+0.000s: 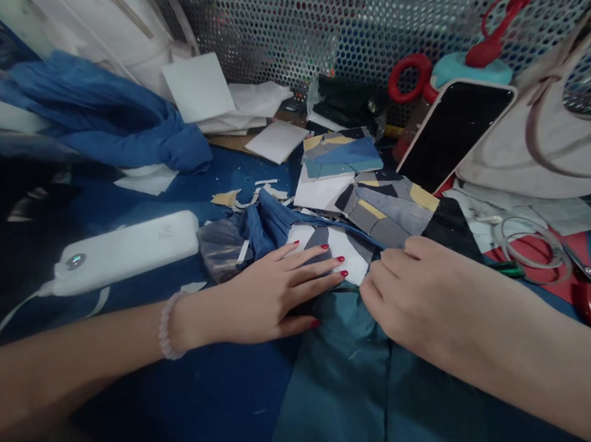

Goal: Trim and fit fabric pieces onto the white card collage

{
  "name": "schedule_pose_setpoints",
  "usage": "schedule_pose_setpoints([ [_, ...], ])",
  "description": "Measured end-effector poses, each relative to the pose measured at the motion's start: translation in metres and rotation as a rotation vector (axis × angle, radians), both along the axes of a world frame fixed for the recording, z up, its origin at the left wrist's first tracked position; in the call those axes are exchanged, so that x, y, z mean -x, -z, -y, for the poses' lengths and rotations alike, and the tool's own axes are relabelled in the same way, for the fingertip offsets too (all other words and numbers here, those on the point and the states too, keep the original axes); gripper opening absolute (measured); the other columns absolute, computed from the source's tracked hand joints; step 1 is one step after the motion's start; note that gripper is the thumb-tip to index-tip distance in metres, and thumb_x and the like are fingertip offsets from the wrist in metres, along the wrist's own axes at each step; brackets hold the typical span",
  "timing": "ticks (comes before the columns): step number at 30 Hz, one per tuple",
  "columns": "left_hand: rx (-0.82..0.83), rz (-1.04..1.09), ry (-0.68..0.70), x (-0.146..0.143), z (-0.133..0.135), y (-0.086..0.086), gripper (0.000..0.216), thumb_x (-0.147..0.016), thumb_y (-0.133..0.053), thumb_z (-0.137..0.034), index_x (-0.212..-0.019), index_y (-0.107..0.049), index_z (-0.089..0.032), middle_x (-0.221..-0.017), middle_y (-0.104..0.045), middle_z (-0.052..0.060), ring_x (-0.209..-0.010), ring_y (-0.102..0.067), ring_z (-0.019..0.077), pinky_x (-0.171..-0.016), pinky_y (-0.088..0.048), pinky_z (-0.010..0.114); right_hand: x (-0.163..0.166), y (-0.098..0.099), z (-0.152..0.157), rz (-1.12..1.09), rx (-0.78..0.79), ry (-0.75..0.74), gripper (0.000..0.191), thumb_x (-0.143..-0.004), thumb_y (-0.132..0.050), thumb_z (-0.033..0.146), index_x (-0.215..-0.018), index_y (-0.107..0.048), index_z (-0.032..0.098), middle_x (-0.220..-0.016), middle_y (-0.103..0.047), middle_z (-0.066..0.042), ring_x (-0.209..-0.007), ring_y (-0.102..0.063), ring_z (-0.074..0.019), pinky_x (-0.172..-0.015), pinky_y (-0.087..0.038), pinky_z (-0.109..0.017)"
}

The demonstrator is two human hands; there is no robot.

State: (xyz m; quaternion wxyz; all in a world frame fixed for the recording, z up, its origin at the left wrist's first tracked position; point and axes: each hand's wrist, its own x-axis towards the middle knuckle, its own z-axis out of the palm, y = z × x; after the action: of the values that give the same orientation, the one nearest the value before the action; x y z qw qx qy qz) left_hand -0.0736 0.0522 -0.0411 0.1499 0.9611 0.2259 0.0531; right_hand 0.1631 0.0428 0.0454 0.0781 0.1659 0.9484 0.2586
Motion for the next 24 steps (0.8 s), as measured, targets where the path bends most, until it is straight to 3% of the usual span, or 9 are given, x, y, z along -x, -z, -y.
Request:
schedule_pose_setpoints([
  [5, -0.004, 0.015, -0.008, 0.0, 0.0, 0.001, 0.06, -0.106, -0.039, -0.045, -0.158, -0.031, -0.016, -0.155, -0.047, 0.017, -0.152, -0.026, 0.0359, -0.122, -0.019, 0.06, 0.02, -0.021, -0.017, 0.405, 0.383, 0.267, 0.016, -0.068, -0.072, 0.013, -0.061, -0.061, 0.023, -0.055, -0.061, -0.002, -0.048, -0.044, -0.0154, -0.05, -0.02, -0.033],
  [7, 0.007, 0.002, -0.011, -0.001, 0.0, 0.0, 0.062, -0.105, -0.042, -0.045, -0.159, -0.029, -0.018, -0.155, -0.046, 0.017, -0.152, -0.027, 0.0365, -0.121, -0.021, 0.062, 0.024, -0.028, -0.023, 0.476, 0.431, 0.333, 0.013, -0.071, -0.072, 0.01, -0.068, -0.065, 0.021, -0.062, -0.066, -0.003, -0.051, -0.049, -0.015, -0.051, -0.022, -0.031],
  [13, 0.014, -0.025, -0.016, -0.004, -0.001, -0.006, 0.062, -0.104, -0.047, -0.044, -0.158, -0.031, -0.02, -0.157, -0.044, 0.015, -0.151, -0.03, 0.0369, -0.12, -0.024, 0.061, 0.012, -0.023, -0.017, 0.386, 0.401, 0.378, 0.016, -0.069, -0.072, 0.008, -0.07, -0.064, 0.021, -0.063, -0.069, -0.003, -0.053, -0.058, -0.0172, -0.049, -0.02, -0.03],
  [19, 0.008, -0.018, -0.039, -0.003, 0.001, -0.007, 0.063, -0.104, -0.045, -0.048, -0.158, -0.033, -0.017, -0.157, -0.045, 0.012, -0.151, -0.03, 0.0335, -0.122, -0.025, 0.053, -0.028, -0.003, -0.001, 0.023, 0.132, 0.214, 0.02, -0.061, -0.062, 0.003, -0.063, -0.055, 0.022, -0.056, -0.063, -0.001, -0.05, -0.054, -0.0181, -0.053, -0.021, -0.032],
  [24, -0.048, 0.043, -0.013, 0.0, 0.0, -0.005, 0.058, -0.104, -0.048, -0.043, -0.152, -0.04, -0.012, -0.154, -0.05, 0.013, -0.149, -0.035, 0.0332, -0.12, -0.03, 0.05, -0.042, 0.003, 0.001, -0.108, 0.111, 0.19, 0.027, -0.054, -0.053, -0.002, -0.062, -0.054, 0.023, -0.053, -0.059, 0.001, -0.048, -0.054, -0.0194, -0.052, -0.025, -0.031],
])
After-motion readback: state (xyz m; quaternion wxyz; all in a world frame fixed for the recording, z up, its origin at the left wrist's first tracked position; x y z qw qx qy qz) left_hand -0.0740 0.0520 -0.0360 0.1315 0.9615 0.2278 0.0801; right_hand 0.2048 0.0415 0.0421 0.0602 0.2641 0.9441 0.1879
